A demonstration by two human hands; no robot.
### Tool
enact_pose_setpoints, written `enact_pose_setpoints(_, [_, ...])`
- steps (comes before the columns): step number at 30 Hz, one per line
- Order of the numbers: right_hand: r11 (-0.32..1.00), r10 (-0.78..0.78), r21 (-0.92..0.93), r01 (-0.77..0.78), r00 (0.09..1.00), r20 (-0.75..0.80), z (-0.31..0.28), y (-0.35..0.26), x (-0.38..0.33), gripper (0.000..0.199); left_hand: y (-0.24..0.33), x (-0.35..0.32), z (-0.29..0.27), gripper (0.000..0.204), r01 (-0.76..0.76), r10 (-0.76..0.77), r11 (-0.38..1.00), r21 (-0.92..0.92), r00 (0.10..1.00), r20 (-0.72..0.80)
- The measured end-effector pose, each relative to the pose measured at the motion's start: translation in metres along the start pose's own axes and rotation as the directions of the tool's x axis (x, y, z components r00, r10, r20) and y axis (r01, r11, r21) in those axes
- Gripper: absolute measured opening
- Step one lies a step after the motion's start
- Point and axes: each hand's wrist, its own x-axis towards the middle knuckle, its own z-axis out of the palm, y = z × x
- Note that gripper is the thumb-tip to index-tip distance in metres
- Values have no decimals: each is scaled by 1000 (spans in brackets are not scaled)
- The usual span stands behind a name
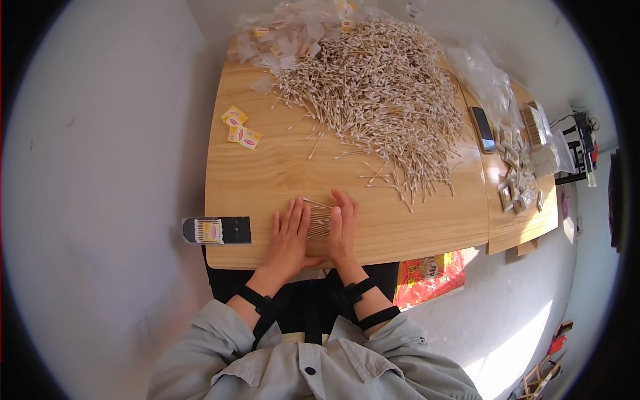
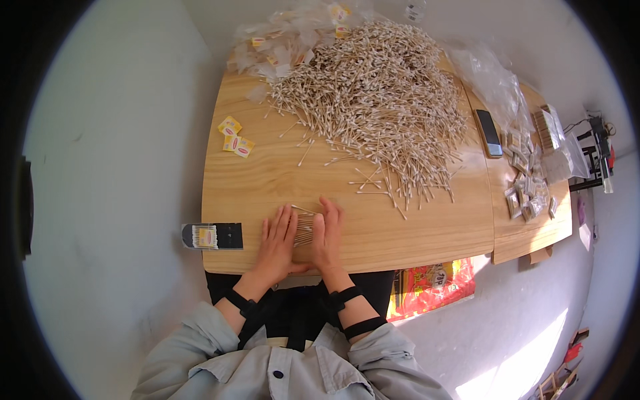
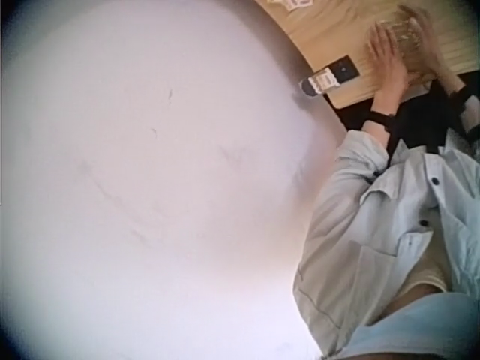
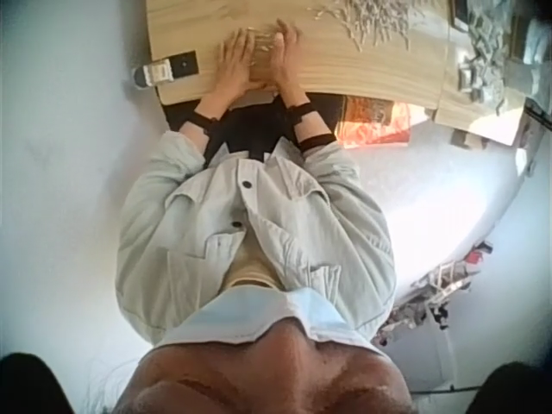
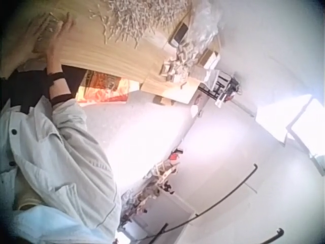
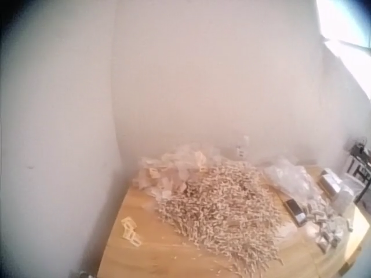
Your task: Manually organizing and packing cotton swabs into small plastic bags.
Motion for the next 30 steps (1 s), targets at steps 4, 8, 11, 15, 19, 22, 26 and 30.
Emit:
enact_pose_setpoints(4, [999, 45, 3, -45, 999, -23, -8, 1, 4, 38, -8, 15, -7, 125, 10, -9, 999, 46, 1000, -21])
enact_pose_setpoints(8, [988, 56, -141, -65, 996, -66, -16, 2, 5, 37, -11, 22, -16, 123, 37, -37, 997, 64, 999, -2])
enact_pose_setpoints(11, [990, 81, -105, -90, 993, -88, -16, 3, 2, 37, -7, 13, -18, 120, 4, -9, 989, 151, 999, 31])
enact_pose_setpoints(15, [996, 64, -61, -69, 995, -76, -8, 1, 2, 37, 1, 7, -22, 113, -38, 29, 993, 114, 997, 77])
enact_pose_setpoints(19, [998, 57, -36, -58, 998, -41, 3, 1, 12, 38, -1, 8, -18, 109, -86, 85, 994, 73, 996, 22])
enact_pose_setpoints(22, [997, 65, -34, -65, 998, -5, 6, 12, 20, 37, -2, 11, -16, 110, -106, 106, 993, 56, 994, -5])
enact_pose_setpoints(26, [972, 107, 208, -108, 994, 19, 6, 14, 22, 39, -7, 19, -19, 111, -112, 112, 994, 17, 994, 8])
enact_pose_setpoints(30, [926, 160, 337, -170, 985, 56, -1, 12, 15, 43, -5, 9, -30, 111, -104, 107, 994, -36, 992, 71])
